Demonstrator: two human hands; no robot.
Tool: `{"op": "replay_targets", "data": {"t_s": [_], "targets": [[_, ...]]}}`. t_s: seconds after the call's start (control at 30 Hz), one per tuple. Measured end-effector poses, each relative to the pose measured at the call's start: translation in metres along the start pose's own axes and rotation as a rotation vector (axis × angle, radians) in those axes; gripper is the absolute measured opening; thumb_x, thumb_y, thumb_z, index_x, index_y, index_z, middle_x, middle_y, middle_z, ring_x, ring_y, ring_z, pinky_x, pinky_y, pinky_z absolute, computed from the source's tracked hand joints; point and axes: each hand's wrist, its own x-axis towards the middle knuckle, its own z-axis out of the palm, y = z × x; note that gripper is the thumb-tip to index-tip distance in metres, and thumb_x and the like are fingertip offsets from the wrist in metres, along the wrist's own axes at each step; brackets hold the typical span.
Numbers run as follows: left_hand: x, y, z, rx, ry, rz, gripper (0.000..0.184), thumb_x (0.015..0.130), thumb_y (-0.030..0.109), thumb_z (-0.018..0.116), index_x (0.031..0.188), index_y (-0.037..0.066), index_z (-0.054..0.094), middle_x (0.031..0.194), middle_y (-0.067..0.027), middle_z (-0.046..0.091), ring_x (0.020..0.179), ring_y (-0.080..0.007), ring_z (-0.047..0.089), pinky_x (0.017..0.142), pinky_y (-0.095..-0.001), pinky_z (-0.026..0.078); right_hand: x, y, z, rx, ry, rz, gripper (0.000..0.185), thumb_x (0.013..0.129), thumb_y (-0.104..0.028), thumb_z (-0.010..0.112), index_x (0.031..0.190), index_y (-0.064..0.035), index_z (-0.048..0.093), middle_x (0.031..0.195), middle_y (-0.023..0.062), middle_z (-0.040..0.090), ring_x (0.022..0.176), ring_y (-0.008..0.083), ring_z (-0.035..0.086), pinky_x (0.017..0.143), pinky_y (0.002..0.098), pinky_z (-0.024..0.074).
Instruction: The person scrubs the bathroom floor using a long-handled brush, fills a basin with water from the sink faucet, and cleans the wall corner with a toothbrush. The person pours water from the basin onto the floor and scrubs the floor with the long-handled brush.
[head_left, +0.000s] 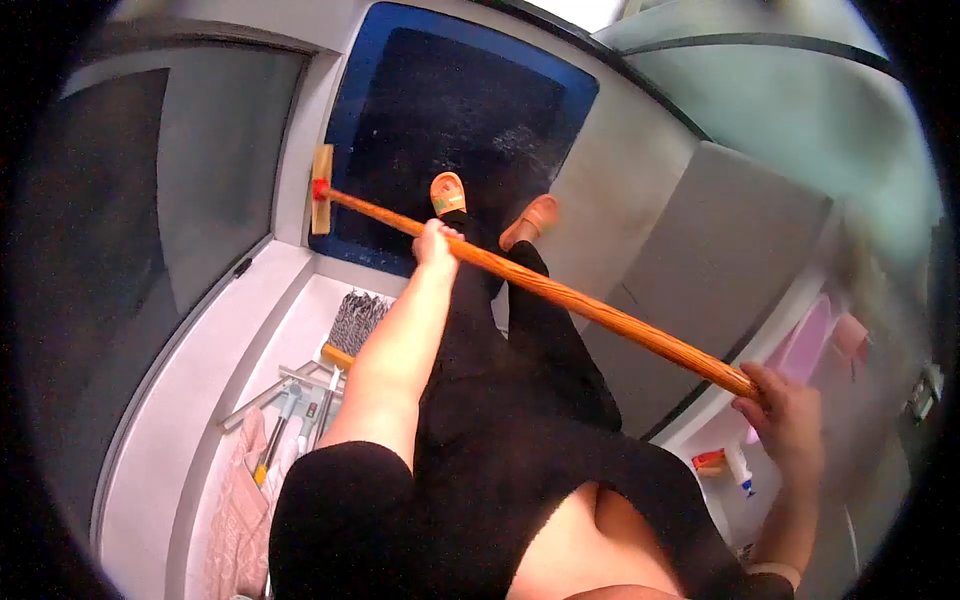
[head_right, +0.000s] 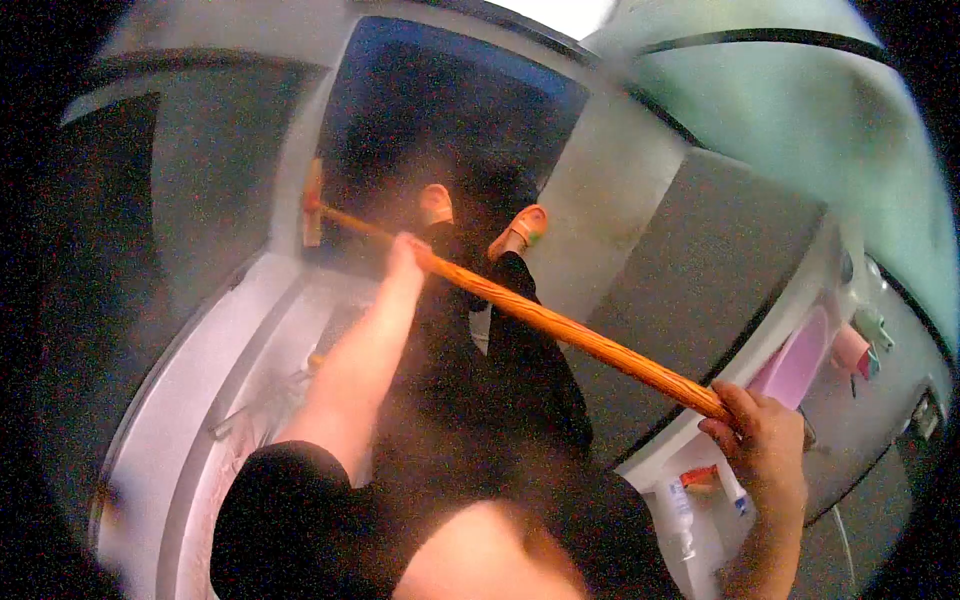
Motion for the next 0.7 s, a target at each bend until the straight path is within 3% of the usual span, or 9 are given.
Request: {"op": "replay_targets", "data": {"t_s": [0.13,0.23,0.27,0.37,0.43,0.47,0.53,0.57,0.7], "targets": [[0.01,0.025,-0.045,-0.024,0.026,-0.14,0.013,0.073,0.014,0.052,0.065,0.008,0.043,0.054,-0.0038,0.046,0.046,-0.0179,0.047,0.046,-0.0313,0.045,-0.012,-0.016,0.0,0.359,0.105,0.054,0.027,0.067,-0.023,0.064,0.086,-0.0054,0.056,0.066,0.0072,0.055,0.055,0.0206,0.053,0.049,0.0295,0.0402],[0.009,0.039,-0.057,-0.255,0.018,-0.095,0.014,0.076,0.016,0.053,0.069,0.009,0.042,0.056,-0.0019,0.045,0.047,-0.0165,0.048,0.045,-0.0305,0.044,-0.024,-0.004,0.023,1.023,0.396,-0.03,0.029,0.063,-0.032,0.06,0.071,-0.0047,0.053,0.067,0.0043,0.047,0.057,0.0143,0.041,0.052,0.0247,0.0326],[0.007,0.045,-0.056,-0.245,-0.002,-0.101,0.015,0.076,0.017,0.053,0.07,0.01,0.041,0.057,-0.0011,0.044,0.047,-0.0157,0.048,0.044,-0.03,0.044,-0.014,-0.009,0.033,1.031,0.393,-0.042,0.029,0.063,-0.032,0.06,0.071,-0.0047,0.053,0.067,0.0043,0.047,0.057,0.0143,0.041,0.052,0.0247,0.0326],[-0.02,0.057,-0.042,-0.262,-0.048,-0.119,0.016,0.077,0.017,0.053,0.072,0.01,0.041,0.058,-0.0003,0.043,0.047,-0.0146,0.047,0.044,-0.0293,0.043,0.025,-0.054,0.041,1.574,0.585,-0.546,0.035,0.07,-0.043,0.05,0.058,-0.0111,0.046,0.071,0.0033,0.041,0.062,0.016,0.037,0.062,0.029,0.0338],[-0.035,0.057,-0.032,-0.271,-0.037,-0.106,0.017,0.078,0.018,0.051,0.067,0.011,0.04,0.053,-0.0013,0.043,0.045,-0.016,0.046,0.045,-0.0301,0.042,0.049,-0.08,0.041,2.044,0.402,-0.944,0.036,0.073,-0.045,0.049,0.056,-0.014,0.044,0.058,-0.0016,0.046,0.052,0.0134,0.042,0.065,0.0287,0.037],[-0.035,0.06,-0.032,-0.274,-0.04,-0.097,0.017,0.078,0.018,0.051,0.067,0.011,0.04,0.053,-0.0013,0.043,0.045,-0.016,0.046,0.045,-0.0301,0.042,0.056,-0.077,0.04,1.975,0.355,-1.075,0.037,0.073,-0.045,0.05,0.053,-0.0149,0.043,0.049,-0.0044,0.044,0.044,0.012,0.041,0.061,0.0285,0.0383],[-0.044,0.065,-0.019,-0.109,-0.14,-0.04,0.023,0.08,0.022,0.045,0.059,0.011,0.041,0.047,-0.0026,0.043,0.044,-0.0176,0.046,0.047,-0.0316,0.042,0.056,-0.072,0.035,1.935,0.331,-1.078,0.036,0.073,-0.042,0.05,0.051,-0.0146,0.041,0.046,-0.0037,0.042,0.041,0.012,0.039,0.057,0.0291,0.0383],[-0.059,0.063,-0.005,-0.047,-0.08,-0.009,0.031,0.081,0.026,0.039,0.054,0.011,0.04,0.044,-0.0033,0.042,0.043,-0.0185,0.046,0.047,-0.0334,0.041,0.05,-0.064,0.037,1.926,0.34,-1.082,0.036,0.073,-0.042,0.05,0.051,-0.0146,0.041,0.046,-0.0037,0.042,0.041,0.012,0.039,0.057,0.0291,0.0383],[-0.077,0.002,0.041,0.176,-0.023,-0.001,0.021,0.078,0.024,0.041,0.066,0.007,0.044,0.05,-0.0073,0.045,0.047,-0.0223,0.047,0.051,-0.0381,0.042,0.002,-0.007,0.055,1.972,0.54,-0.874,0.032,0.071,-0.035,0.05,0.05,-0.015,0.038,0.045,-0.0037,0.04,0.041,0.0116,0.036,0.052,0.0281,0.0343]]}}
